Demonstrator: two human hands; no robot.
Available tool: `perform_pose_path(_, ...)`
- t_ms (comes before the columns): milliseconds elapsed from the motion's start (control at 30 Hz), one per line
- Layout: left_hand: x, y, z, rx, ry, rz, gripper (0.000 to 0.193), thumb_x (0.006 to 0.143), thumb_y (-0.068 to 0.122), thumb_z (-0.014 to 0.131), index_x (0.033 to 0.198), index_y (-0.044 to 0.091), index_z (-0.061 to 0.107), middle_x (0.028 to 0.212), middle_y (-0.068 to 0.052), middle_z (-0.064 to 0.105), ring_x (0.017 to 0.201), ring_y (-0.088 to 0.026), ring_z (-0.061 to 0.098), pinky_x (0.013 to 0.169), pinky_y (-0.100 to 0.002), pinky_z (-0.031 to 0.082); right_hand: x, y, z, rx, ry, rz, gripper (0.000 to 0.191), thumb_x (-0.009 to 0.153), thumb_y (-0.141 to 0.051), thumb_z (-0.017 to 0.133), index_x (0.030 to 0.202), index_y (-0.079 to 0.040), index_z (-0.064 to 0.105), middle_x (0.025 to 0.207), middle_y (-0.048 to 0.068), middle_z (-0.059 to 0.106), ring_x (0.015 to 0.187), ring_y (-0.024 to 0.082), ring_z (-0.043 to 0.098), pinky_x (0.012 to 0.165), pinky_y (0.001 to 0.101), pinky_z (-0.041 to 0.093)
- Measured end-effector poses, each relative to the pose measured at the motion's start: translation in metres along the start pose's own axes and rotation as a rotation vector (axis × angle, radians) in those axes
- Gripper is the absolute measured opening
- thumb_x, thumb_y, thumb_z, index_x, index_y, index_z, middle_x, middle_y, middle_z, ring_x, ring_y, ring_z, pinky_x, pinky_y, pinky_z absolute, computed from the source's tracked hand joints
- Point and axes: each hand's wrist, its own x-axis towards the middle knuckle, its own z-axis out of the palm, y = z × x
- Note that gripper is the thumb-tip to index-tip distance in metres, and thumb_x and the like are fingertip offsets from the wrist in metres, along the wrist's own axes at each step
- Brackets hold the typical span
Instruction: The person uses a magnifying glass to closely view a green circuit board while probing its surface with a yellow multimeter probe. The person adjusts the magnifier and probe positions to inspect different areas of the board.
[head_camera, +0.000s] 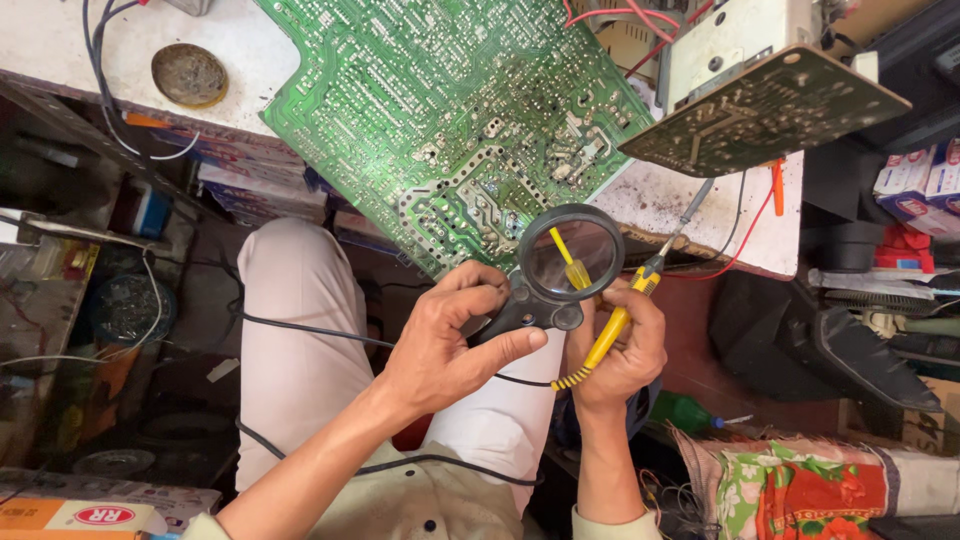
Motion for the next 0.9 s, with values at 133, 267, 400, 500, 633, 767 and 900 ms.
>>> perform_pose_path(133,0.000,0.000,0.000,-0.001,0.001,-0.015,0.036,0.083,0.030,0.085,0.086,-0.001,0.067,0.097,-0.009,0.063,0.084,-0.018,0.060,0.072,-0.031,0.049,0.003,-0.002,0.000,-0.029,-0.018,-0.034,0.028,0.096,0.002,0.078,0.114,0.000,0.057,0.110,0.013,0.073,0.084,0.010,0.068,0.075,0.0244,0.057)
perform_pose_path(267,0.001,0.001,0.000,-0.004,0.002,-0.008,0.036,0.083,0.029,0.085,0.086,-0.001,0.066,0.097,-0.009,0.063,0.085,-0.018,0.060,0.072,-0.031,0.049,0.003,-0.005,-0.001,-0.071,-0.023,-0.042,0.027,0.094,0.002,0.079,0.111,-0.001,0.058,0.108,0.013,0.074,0.080,0.011,0.067,0.071,0.0245,0.056)
perform_pose_path(400,0.000,0.001,-0.001,-0.006,-0.004,-0.028,0.036,0.082,0.029,0.085,0.085,-0.001,0.067,0.096,-0.008,0.063,0.083,-0.018,0.060,0.071,-0.031,0.048,0.004,-0.006,-0.001,-0.167,-0.026,-0.152,0.029,0.092,0.004,0.078,0.112,-0.002,0.058,0.109,0.015,0.072,0.089,0.019,0.071,0.077,0.0289,0.058)
perform_pose_path(500,0.000,0.001,-0.001,-0.007,-0.004,-0.015,0.036,0.083,0.029,0.085,0.086,-0.001,0.067,0.096,-0.008,0.062,0.084,-0.018,0.060,0.072,-0.031,0.049,0.004,-0.006,0.002,-0.200,-0.027,-0.202,0.028,0.093,0.005,0.076,0.113,-0.002,0.057,0.111,0.016,0.070,0.096,0.024,0.073,0.081,0.0320,0.059)
perform_pose_path(633,0.000,0.001,-0.001,0.000,-0.002,-0.004,0.036,0.083,0.029,0.085,0.086,-0.001,0.067,0.096,-0.008,0.062,0.084,-0.018,0.059,0.072,-0.031,0.048,0.006,-0.008,0.002,-0.199,-0.049,-0.232,0.028,0.094,0.005,0.074,0.115,-0.003,0.058,0.114,0.016,0.069,0.101,0.027,0.072,0.086,0.0341,0.059)
perform_pose_path(767,0.001,0.001,-0.001,-0.003,-0.002,-0.003,0.036,0.083,0.029,0.085,0.086,-0.001,0.067,0.096,-0.008,0.062,0.084,-0.018,0.060,0.072,-0.031,0.048,0.006,-0.010,0.003,-0.190,-0.050,-0.217,0.028,0.094,0.007,0.073,0.115,-0.004,0.059,0.113,0.017,0.069,0.096,0.026,0.073,0.081,0.0323,0.059)
perform_pose_path(900,0.001,0.001,-0.001,-0.008,-0.001,0.000,0.036,0.083,0.030,0.085,0.087,-0.002,0.067,0.096,-0.008,0.062,0.084,-0.018,0.059,0.071,-0.031,0.048,0.008,-0.013,0.001,-0.192,-0.079,-0.209,0.028,0.094,0.009,0.070,0.116,-0.005,0.059,0.111,0.015,0.069,0.094,0.024,0.073,0.079,0.0310,0.059)
